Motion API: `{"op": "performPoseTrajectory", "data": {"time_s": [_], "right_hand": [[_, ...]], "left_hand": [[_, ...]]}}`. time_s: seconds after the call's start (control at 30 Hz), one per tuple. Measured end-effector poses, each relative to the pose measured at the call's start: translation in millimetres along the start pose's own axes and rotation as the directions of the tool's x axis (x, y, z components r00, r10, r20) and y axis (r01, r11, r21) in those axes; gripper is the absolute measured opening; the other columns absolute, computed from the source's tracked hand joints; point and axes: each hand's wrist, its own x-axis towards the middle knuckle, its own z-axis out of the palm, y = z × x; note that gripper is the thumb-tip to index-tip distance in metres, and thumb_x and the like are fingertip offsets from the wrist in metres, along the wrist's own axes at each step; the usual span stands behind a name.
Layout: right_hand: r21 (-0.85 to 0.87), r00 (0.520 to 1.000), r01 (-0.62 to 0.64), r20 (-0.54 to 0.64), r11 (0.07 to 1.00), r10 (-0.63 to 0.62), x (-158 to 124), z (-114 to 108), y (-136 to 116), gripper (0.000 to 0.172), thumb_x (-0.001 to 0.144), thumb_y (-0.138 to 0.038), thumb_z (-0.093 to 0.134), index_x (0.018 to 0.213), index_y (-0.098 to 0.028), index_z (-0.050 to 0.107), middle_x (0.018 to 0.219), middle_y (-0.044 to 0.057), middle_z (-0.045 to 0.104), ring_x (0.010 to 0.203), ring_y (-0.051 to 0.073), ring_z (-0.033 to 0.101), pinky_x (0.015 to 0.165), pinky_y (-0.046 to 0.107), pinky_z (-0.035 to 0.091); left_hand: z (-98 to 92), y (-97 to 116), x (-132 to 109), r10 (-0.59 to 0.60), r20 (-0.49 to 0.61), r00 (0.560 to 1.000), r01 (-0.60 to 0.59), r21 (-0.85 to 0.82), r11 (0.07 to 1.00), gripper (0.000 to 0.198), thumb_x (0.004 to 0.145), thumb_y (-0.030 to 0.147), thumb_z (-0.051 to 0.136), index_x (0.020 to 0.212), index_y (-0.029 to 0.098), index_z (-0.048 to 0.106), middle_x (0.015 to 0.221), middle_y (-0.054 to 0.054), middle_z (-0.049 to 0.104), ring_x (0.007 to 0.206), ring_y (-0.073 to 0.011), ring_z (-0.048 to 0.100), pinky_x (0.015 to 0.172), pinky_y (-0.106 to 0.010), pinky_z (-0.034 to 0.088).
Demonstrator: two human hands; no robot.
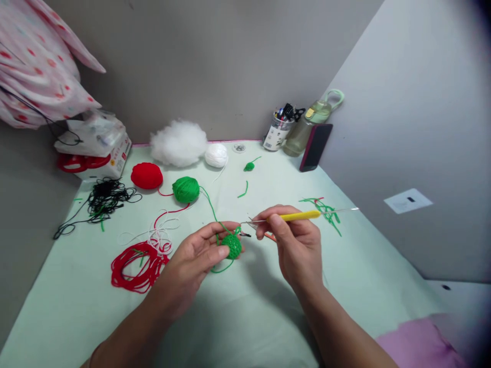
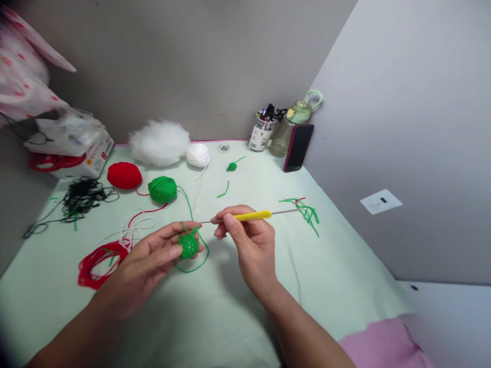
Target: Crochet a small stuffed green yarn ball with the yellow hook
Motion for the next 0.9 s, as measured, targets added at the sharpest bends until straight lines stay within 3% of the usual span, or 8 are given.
{"op": "performPoseTrajectory", "data": {"time_s": [0.07, 0.23, 0.37, 0.6, 0.77, 0.9], "right_hand": [[0.0, 1.0, 0.01, -0.02, 1.0, -0.01, -0.6, -0.1, -2.8, 0.015, 0.098, -0.031, 0.069, 0.091, -0.021, 0.077, 0.088, 0.003, 0.074, 0.065, 0.013, 0.067, 0.065, 0.029, 0.058], [0.035, 0.995, 0.05, 0.09, 0.998, -0.052, -2.9, 1.1, -5.9, 0.014, 0.099, -0.028, 0.067, 0.095, -0.022, 0.079, 0.088, 0.003, 0.074, 0.068, 0.014, 0.068, 0.065, 0.03, 0.057], [-0.003, 0.993, 0.072, 0.099, 0.997, -0.072, -4.1, 2.3, -4.8, 0.013, 0.1, -0.025, 0.067, 0.096, -0.024, 0.079, 0.085, 0.002, 0.072, 0.067, 0.014, 0.067, 0.064, 0.031, 0.056], [-0.066, 0.986, 0.118, 0.13, 0.991, -0.109, -5.3, 2.9, -4.3, 0.015, 0.101, -0.023, 0.065, 0.099, -0.024, 0.08, 0.084, 0.002, 0.072, 0.069, 0.014, 0.066, 0.065, 0.031, 0.054], [0.019, 0.977, 0.063, 0.205, 0.998, -0.066, -5.3, 5.6, -1.5, 0.013, 0.099, -0.025, 0.068, 0.099, -0.024, 0.081, 0.089, 0.004, 0.075, 0.072, 0.015, 0.068, 0.065, 0.03, 0.057], [-0.099, 0.953, 0.179, 0.265, 0.979, -0.148, -7.0, 9.8, -0.7, 0.013, 0.098, -0.025, 0.069, 0.102, -0.027, 0.082, 0.093, 0.006, 0.078, 0.091, 0.021, 0.071, 0.078, 0.037, 0.059]], "left_hand": [[0.6, 1.4, 0.4, -0.011, -0.028, 1.0, 0.011, -0.013, 1.0, 0.033, 0.081, 0.033, 0.083, 0.113, 0.023, 0.078, 0.105, -0.005, 0.076, 0.096, -0.02, 0.069, 0.089, -0.031, 0.049], [1.5, 2.1, 0.3, -0.01, -0.032, 0.999, 0.01, -0.009, 1.0, 0.03, 0.082, 0.033, 0.083, 0.111, 0.024, 0.079, 0.101, -0.005, 0.076, 0.094, -0.0195, 0.067, 0.086, -0.03, 0.049], [1.8, 1.2, -0.1, -0.002, -0.028, 1.0, 0.002, 0.014, 1.0, 0.031, 0.081, 0.033, 0.082, 0.111, 0.024, 0.079, 0.103, -0.006, 0.075, 0.094, -0.0197, 0.066, 0.085, -0.031, 0.048], [-3.0, -3.4, 1.5, 0.023, 0.03, 0.999, -0.025, 0.071, 0.997, 0.032, 0.085, 0.035, 0.081, 0.117, 0.028, 0.078, 0.11, -0.004, 0.073, 0.106, -0.0198, 0.064, 0.094, -0.029, 0.047], [-3.5, -7.1, 1.2, 0.059, 0.084, 0.995, -0.063, 0.045, 0.997, 0.059, 0.084, 0.029, 0.083, 0.139, 0.033, 0.066, 0.111, -0.004, 0.069, 0.107, -0.0213, 0.067, 0.1, -0.035, 0.049], [-2.0, -4.7, 0.7, 0.095, 0.064, 0.993, -0.099, 0.067, 0.993, 0.09, 0.081, 0.028, 0.086, 0.159, 0.036, 0.042, 0.109, -0.003, 0.068, 0.105, -0.0216, 0.067, 0.096, -0.035, 0.052]]}}
